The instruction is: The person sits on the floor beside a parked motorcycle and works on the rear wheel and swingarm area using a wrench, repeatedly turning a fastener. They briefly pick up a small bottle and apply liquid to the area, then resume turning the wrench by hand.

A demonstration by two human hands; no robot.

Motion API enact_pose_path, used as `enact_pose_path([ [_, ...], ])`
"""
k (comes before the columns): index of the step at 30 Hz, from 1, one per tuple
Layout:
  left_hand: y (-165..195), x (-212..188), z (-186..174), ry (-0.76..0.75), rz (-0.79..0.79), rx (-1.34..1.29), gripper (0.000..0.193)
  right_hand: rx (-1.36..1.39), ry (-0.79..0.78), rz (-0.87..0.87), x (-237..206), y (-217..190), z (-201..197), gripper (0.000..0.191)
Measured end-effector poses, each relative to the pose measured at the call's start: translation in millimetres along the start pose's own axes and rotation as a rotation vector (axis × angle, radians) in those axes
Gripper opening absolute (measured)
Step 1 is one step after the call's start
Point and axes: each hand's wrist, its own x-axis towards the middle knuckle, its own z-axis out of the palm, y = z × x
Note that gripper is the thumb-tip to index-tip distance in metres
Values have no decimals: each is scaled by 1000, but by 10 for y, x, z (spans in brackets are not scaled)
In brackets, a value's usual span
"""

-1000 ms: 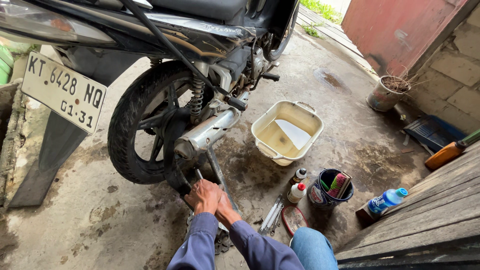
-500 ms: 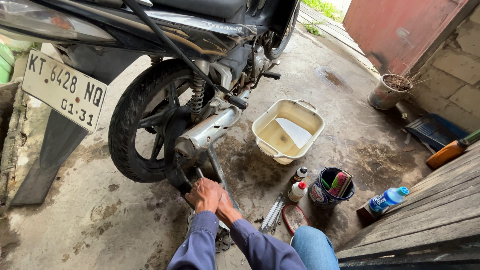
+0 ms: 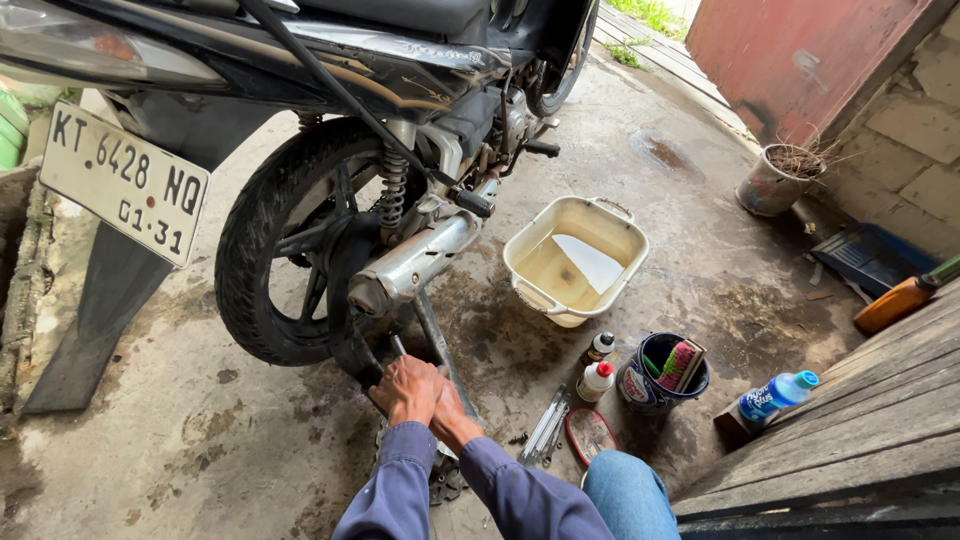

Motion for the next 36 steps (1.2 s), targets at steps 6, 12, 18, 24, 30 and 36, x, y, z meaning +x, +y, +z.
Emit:
enact_pose_path([
  [6,14,-4,21,-2,6,5,36,-27,15,-16,-13,11,2,51],
  [12,19,1,21,-2,8,3,36,19,16,-14,-16,0,-3,49],
  [18,23,5,21,-2,8,5,36,105,19,6,-10,-2,9,48],
  [24,18,-10,13,-2,10,-2,36,24,5,-38,-32,-21,-6,49],
  [30,5,-23,-2,6,2,-4,36,70,13,-67,-38,-14,-2,48],
  [36,-74,-11,54,54,-4,-3,37,62,8,-53,-28,53,26,46],
])
